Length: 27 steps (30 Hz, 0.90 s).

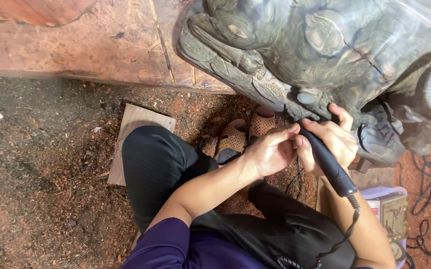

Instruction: Carving and detailing a wooden water buffalo sculpture using a chisel, mallet, and rotary tool.

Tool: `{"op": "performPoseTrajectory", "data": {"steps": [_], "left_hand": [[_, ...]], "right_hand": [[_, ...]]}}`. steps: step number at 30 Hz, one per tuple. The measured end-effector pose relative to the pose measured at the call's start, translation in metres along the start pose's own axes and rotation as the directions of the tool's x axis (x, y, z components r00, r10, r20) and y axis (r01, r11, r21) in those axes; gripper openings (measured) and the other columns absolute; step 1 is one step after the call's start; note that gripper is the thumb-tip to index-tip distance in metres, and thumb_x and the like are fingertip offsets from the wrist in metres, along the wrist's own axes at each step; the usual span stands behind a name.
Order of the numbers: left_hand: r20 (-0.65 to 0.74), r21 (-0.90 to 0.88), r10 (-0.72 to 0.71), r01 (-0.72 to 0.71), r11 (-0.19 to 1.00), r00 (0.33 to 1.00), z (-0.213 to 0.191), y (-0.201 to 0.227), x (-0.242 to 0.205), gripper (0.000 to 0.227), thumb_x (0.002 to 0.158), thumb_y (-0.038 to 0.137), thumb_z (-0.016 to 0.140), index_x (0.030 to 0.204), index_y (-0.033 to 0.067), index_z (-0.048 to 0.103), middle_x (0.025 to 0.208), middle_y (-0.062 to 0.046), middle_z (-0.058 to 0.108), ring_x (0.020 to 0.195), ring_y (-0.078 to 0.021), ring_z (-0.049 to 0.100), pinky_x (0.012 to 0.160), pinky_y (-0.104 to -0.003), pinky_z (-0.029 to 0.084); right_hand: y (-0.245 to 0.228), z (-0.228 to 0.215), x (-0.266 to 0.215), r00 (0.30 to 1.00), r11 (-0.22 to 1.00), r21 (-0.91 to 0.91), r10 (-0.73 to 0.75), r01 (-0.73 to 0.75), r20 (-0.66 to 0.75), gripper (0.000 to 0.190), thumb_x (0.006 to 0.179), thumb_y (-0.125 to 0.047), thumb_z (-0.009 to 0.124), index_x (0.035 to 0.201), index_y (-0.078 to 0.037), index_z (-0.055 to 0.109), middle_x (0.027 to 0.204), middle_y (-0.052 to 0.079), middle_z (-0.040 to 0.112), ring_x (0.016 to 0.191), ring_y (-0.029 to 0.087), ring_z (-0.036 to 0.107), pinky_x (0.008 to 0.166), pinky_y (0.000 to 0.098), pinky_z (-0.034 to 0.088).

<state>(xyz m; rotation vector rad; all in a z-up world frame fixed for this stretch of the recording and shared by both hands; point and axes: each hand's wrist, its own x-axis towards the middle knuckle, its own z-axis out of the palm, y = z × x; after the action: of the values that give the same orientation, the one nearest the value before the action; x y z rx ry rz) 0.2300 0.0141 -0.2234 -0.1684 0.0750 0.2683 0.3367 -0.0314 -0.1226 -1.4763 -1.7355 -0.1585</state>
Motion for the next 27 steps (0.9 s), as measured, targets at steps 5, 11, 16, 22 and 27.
{"op": "performPoseTrajectory", "data": {"steps": [5, 11, 16, 22, 27], "left_hand": [[-0.006, -0.039, 0.026, -0.026, 0.999, 1.000, 0.030, 0.007, -0.010, 0.009, 0.102, 0.019, 0.069, 0.105, 0.0127, 0.074, 0.086, -0.001, 0.071, 0.088, -0.0123, 0.066, 0.098, -0.031, 0.044], [0.018, -0.050, -0.026, 0.027, 0.998, 1.000, 0.013, 0.011, -0.002, 0.010, 0.103, 0.020, 0.066, 0.104, 0.0140, 0.074, 0.085, 0.000, 0.071, 0.088, -0.0122, 0.065, 0.099, -0.031, 0.043], [0.014, -0.074, -0.036, 0.036, 0.997, 0.999, -0.003, 0.010, 0.004, 0.011, 0.104, 0.018, 0.065, 0.103, 0.0109, 0.074, 0.085, -0.002, 0.072, 0.087, -0.0133, 0.066, 0.096, -0.030, 0.045], [0.033, -0.065, -0.022, 0.024, 0.998, 0.999, -0.003, 0.009, 0.004, 0.012, 0.104, 0.017, 0.064, 0.105, 0.0127, 0.075, 0.085, -0.001, 0.071, 0.087, -0.0121, 0.064, 0.093, -0.030, 0.044], [0.034, -0.058, -0.015, 0.017, 0.998, 0.999, -0.003, 0.010, 0.005, 0.013, 0.104, 0.017, 0.063, 0.105, 0.0121, 0.075, 0.086, -0.001, 0.072, 0.087, -0.0119, 0.064, 0.092, -0.029, 0.046]], "right_hand": [[0.002, 0.007, -0.002, 0.999, 1.000, 0.015, 0.025, -0.025, -0.040, 0.028, 0.092, -0.017, 0.076, 0.099, 0.009, 0.076, 0.071, 0.011, 0.068, 0.063, 0.024, 0.066, 0.115, 0.0505, 0.038], [0.002, 0.012, 0.002, 0.998, 0.999, -0.003, 0.049, -0.049, -0.036, 0.026, 0.095, -0.017, 0.074, 0.099, 0.009, 0.075, 0.072, 0.012, 0.069, 0.062, 0.024, 0.066, 0.116, 0.0491, 0.036], [0.003, 0.012, 0.003, 0.999, 0.999, -0.034, 0.032, -0.033, -0.027, 0.026, 0.094, -0.016, 0.076, 0.100, 0.009, 0.077, 0.073, 0.012, 0.070, 0.062, 0.024, 0.066, 0.115, 0.0497, 0.035], [0.002, 0.012, 0.001, 0.999, 0.998, -0.044, 0.043, -0.044, -0.029, 0.025, 0.095, -0.017, 0.077, 0.102, 0.007, 0.077, 0.077, 0.013, 0.072, 0.063, 0.024, 0.067, 0.115, 0.0485, 0.035], [0.005, 0.011, 0.000, 0.999, 0.998, -0.044, 0.042, -0.044, -0.030, 0.025, 0.095, -0.017, 0.077, 0.102, 0.007, 0.077, 0.079, 0.014, 0.073, 0.063, 0.024, 0.067, 0.115, 0.0485, 0.037]]}}
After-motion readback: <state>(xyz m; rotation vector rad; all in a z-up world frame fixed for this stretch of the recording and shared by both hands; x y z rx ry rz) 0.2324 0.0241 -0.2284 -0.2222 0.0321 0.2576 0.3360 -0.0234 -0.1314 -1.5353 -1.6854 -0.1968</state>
